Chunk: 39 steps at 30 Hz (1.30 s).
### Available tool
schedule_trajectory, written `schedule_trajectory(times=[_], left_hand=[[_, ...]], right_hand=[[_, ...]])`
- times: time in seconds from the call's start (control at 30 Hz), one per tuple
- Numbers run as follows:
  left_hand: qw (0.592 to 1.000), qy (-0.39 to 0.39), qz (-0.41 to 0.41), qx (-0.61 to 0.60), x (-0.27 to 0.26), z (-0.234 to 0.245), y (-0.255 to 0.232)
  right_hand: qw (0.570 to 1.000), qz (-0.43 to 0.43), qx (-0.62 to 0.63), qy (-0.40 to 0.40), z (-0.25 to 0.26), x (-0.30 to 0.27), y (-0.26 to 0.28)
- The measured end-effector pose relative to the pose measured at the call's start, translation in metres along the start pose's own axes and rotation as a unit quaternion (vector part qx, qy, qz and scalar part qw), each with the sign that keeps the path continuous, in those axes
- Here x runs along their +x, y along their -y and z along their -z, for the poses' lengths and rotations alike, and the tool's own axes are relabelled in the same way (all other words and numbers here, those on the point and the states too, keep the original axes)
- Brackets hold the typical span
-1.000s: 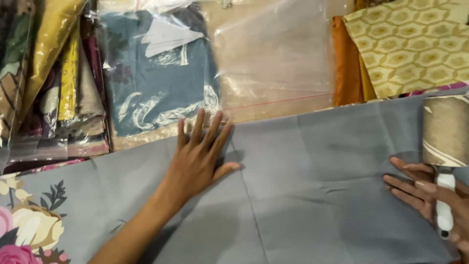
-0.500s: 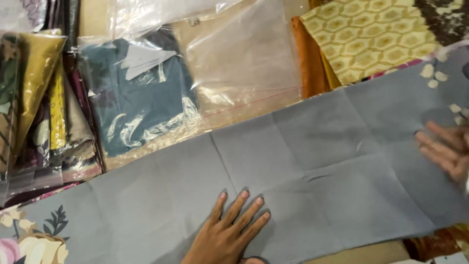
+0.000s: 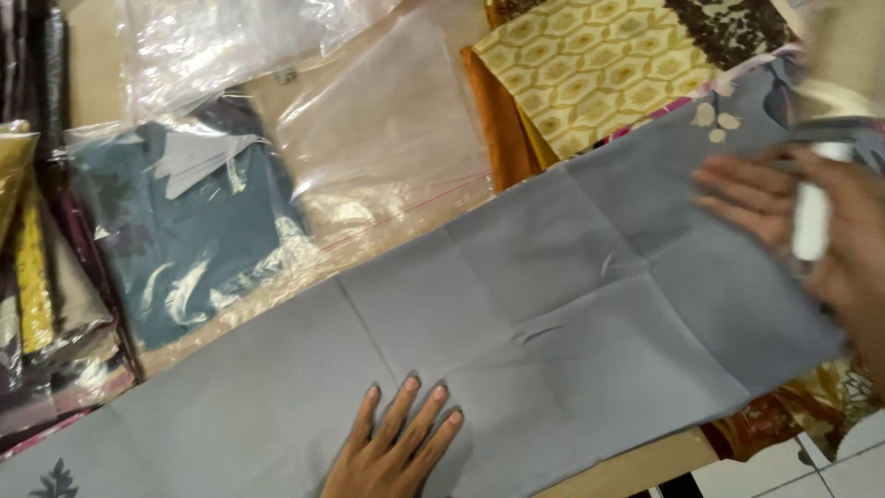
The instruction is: Using a lint roller to clean debris from a floral patterned fabric
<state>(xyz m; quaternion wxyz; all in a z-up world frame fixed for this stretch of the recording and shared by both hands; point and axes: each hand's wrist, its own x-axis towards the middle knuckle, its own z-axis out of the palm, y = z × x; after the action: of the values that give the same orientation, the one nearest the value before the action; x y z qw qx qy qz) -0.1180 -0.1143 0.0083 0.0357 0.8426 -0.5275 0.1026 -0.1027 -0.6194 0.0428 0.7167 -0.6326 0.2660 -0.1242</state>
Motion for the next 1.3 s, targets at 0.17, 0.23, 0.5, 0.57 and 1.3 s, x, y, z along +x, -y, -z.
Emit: schedule_trajectory(times=[0.17, 0.23, 0.5, 0.57, 1.3], left_hand=[[1.000, -0.018, -0.009, 0.025, -0.001, -0.007, 0.002], [0.999, -0.034, -0.008, 0.032, 0.001, -0.008, 0.002], [0.994, -0.094, -0.001, 0.057, -0.001, -0.031, 0.003], [0.993, -0.098, -0.009, 0.068, 0.000, -0.030, 0.004], [0.975, -0.166, 0.082, 0.124, -0.051, -0.082, 0.006]], right_hand=[[0.992, -0.100, 0.075, 0.000, -0.041, 0.026, 0.009], [0.991, -0.085, 0.108, -0.012, -0.019, 0.047, 0.008], [0.989, 0.072, 0.073, -0.110, 0.072, 0.138, -0.009], [0.984, 0.080, 0.027, -0.155, 0.087, 0.152, -0.017], [0.955, -0.024, 0.113, -0.274, 0.039, 0.131, -0.001]])
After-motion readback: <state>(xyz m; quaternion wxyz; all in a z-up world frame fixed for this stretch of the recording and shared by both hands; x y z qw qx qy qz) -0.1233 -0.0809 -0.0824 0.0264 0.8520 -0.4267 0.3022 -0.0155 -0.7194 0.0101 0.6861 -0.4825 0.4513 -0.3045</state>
